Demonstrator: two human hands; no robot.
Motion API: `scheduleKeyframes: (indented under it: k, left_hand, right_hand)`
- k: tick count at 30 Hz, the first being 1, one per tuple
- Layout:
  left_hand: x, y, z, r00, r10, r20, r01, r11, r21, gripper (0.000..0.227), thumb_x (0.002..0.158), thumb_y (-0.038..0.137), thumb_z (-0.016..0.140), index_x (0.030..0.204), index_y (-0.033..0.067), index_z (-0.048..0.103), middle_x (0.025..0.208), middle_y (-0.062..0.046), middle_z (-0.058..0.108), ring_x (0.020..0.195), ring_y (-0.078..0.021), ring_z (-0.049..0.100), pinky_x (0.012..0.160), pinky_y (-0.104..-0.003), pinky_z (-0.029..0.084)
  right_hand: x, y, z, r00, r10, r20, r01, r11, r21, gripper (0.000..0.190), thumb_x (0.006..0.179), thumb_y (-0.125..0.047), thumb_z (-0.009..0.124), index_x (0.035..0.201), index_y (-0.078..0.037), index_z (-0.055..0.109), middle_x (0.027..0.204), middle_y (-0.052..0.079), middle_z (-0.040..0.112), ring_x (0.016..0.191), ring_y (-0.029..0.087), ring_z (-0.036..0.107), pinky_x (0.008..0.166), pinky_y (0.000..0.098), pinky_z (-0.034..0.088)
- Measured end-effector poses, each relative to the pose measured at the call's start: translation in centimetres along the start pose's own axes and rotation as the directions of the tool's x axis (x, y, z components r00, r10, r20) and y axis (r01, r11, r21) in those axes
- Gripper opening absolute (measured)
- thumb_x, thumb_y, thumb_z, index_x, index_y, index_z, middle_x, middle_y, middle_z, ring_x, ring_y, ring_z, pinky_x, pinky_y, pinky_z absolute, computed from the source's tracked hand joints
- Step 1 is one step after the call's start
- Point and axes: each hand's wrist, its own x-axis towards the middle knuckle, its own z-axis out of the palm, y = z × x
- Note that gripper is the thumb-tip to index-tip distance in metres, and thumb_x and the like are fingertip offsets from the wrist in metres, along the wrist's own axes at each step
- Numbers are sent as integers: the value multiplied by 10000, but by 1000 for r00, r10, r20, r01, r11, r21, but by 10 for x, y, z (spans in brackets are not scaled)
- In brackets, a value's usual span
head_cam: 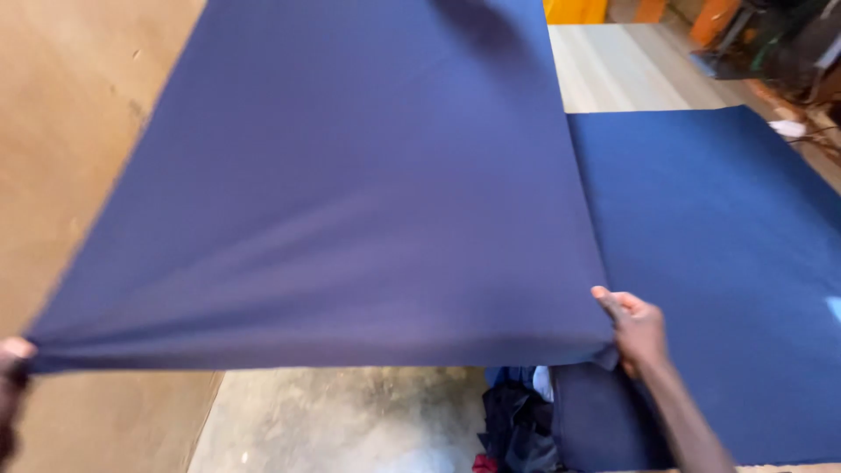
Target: The person folds a large piece of dark blue fabric on a wooden table. They smooth the fabric, fold it in half, and then fold it again, repeating the process to create a smaller, neat stack.
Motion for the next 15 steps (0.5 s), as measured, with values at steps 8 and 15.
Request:
scheduleKeyframes:
  k: [8,15]
  left_hand:
    - [-118,-14,240,915,-234,-327,184,967,-177,106,939,216,810,1010,174,742,771,8,595,694,-76,527,577,-275,448]
    - [-210,65,374,921,-328,-209,251,911,-326,118,950,96,749,858,60,685,749,7,555,605,-97,427,502,-273,355]
  right_hand:
    - [63,-25,-145,980,-185,-71,107,794,-598,322,1053,-430,650,950,-149,767,597,30,523,566,175,461,567,373,338]
    - [110,-11,-260,952,-237,-191,39,717,-696,695,1069,-579,742,645,-74,520,580,53,376,598,201,359,608,413,336]
